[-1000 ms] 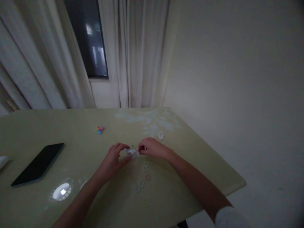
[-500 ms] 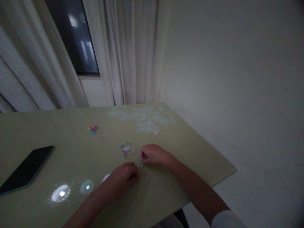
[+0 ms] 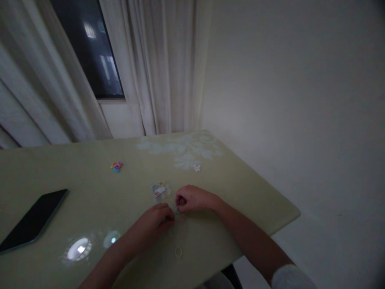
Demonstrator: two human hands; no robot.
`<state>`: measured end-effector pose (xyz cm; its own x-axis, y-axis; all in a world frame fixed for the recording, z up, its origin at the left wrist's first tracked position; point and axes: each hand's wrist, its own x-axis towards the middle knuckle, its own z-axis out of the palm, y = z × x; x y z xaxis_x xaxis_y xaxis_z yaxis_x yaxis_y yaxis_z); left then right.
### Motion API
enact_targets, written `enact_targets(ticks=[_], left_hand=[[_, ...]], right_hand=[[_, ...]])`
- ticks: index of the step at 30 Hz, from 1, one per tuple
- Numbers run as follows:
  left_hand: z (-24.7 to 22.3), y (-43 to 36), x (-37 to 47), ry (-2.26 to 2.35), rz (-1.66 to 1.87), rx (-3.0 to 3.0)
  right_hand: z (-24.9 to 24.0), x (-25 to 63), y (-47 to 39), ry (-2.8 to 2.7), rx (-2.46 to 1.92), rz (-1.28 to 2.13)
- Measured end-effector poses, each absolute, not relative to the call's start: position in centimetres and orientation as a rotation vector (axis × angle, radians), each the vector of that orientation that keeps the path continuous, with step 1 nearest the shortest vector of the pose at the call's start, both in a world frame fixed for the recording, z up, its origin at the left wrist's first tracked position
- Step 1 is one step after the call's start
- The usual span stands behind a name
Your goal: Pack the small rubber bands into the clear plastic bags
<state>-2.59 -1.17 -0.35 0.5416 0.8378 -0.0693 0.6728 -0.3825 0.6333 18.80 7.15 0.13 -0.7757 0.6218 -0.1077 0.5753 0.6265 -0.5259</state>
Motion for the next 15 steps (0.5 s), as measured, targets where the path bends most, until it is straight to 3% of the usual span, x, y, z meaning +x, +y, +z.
enact_targets(ticks=[7, 15], left_hand=[[-0.2, -1.7, -2.6, 1.204, 0.278, 2.179], [-1.9, -2.5, -2.0, 1.197, 0.206, 2.401]], right_hand=[[0.4, 18.5, 6.8, -2.788, -1.07, 0.836], [0.1, 17.5, 5.9, -3.009, -1.127, 0.451]])
